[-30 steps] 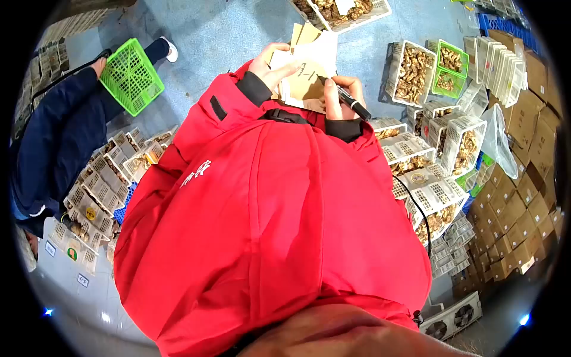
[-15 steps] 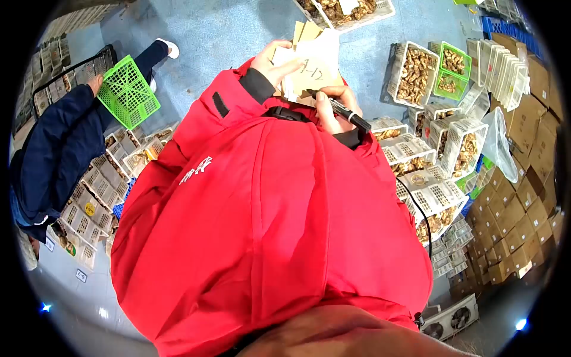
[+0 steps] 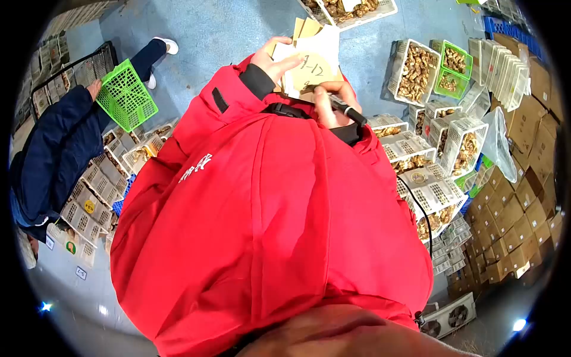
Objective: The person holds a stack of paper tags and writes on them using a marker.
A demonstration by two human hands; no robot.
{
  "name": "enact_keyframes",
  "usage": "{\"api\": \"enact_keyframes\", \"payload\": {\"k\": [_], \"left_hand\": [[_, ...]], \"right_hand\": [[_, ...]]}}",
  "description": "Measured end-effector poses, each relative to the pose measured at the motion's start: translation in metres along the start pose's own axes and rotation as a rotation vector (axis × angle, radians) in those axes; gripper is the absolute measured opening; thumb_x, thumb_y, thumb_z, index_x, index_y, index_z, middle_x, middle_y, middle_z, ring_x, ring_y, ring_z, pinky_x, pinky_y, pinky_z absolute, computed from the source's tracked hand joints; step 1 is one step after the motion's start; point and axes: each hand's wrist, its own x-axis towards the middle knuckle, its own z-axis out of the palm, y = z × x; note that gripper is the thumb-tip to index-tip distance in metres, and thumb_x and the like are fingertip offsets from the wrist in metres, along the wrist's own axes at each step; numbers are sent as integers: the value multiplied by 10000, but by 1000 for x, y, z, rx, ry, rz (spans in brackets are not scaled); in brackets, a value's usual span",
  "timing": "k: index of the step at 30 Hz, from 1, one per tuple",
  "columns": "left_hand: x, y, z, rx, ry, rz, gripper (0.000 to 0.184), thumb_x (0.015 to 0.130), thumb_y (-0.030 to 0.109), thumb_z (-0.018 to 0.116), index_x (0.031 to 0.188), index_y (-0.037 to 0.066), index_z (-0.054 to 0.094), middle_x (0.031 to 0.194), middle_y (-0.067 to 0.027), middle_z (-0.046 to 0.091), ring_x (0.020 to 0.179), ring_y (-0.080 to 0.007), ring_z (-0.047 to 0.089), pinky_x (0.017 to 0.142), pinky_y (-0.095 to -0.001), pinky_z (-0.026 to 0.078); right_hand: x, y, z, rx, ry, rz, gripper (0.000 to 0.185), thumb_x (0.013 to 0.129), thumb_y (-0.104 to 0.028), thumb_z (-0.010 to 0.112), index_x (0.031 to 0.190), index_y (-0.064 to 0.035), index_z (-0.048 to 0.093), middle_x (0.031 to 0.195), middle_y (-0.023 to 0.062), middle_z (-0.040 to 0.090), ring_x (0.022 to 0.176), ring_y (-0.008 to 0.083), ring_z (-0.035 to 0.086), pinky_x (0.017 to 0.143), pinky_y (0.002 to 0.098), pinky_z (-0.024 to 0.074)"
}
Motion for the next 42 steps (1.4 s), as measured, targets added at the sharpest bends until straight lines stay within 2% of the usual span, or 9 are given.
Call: {"api": "enact_keyframes", "payload": {"k": [6,10,14,17,21,24,29,34,42], "left_hand": [[3,-9,-2,-7,7,43,405,745,50,711,1087,18,497,951,-98,633,861,-136,601,749,-269,493],[2,-6,-4,33,2,44,404,751,86,718,1083,17,500,961,-99,631,864,-133,598,744,-269,488],[2,-2,-6,46,-24,29,396,804,55,653,1148,-6,465,995,-98,612,906,-141,591,802,-279,482],[2,-7,-6,60,-4,65,404,775,78,688,1118,7,488,968,-94,620,874,-135,592,775,-272,483],[4,-6,-8,129,21,62,427,744,127,727,1096,21,509,953,-96,629,859,-132,593,754,-264,481],[3,-5,-7,82,14,57,436,741,131,730,1099,20,507,961,-100,631,875,-135,593,764,-264,478],[5,-6,-9,64,10,68,434,739,111,728,1097,11,503,951,-106,631,848,-133,600,743,-263,490],[5,-8,-10,72,17,63,423,742,115,728,1092,20,509,952,-102,630,856,-136,596,742,-266,489],[1,-6,-8,32,-36,68,395,787,58,670,1128,-4,479,973,-86,621,893,-128,585,791,-271,474]], "right_hand": [[3,6,6,83,98,-10,128,791,-108,643,826,-10,568,706,80,604,582,103,550,547,245,445],[5,-1,12,-61,-79,-269,146,777,-94,665,862,-23,570,670,74,622,587,112,590,549,240,465],[8,-6,16,-50,57,-325,174,793,-115,671,883,-8,566,698,67,629,596,83,582,558,218,466],[12,-11,18,-37,5,-175,160,801,-109,658,876,-4,564,712,72,633,610,79,587,568,221,473],[12,-6,18,-52,-25,-292,165,805,-135,657,875,-13,570,712,78,634,596,97,583,557,240,469],[12,-4,17,-10,-2,-108,157,807,-138,645,867,-13,570,698,84,621,597,115,586,563,253,472],[12,-5,17,-45,5,-272,155,776,-116,668,830,-4,575,696,95,612,587,128,586,551,250,463],[8,-1,14,0,-48,-89,132,795,-115,654,835,-14,579,702,86,617,591,116,585,559,236,459],[17,8,6,84,184,-167,93,820,-65,608,902,-23,597,790,95,622,662,137,582,622,247,456]]}}
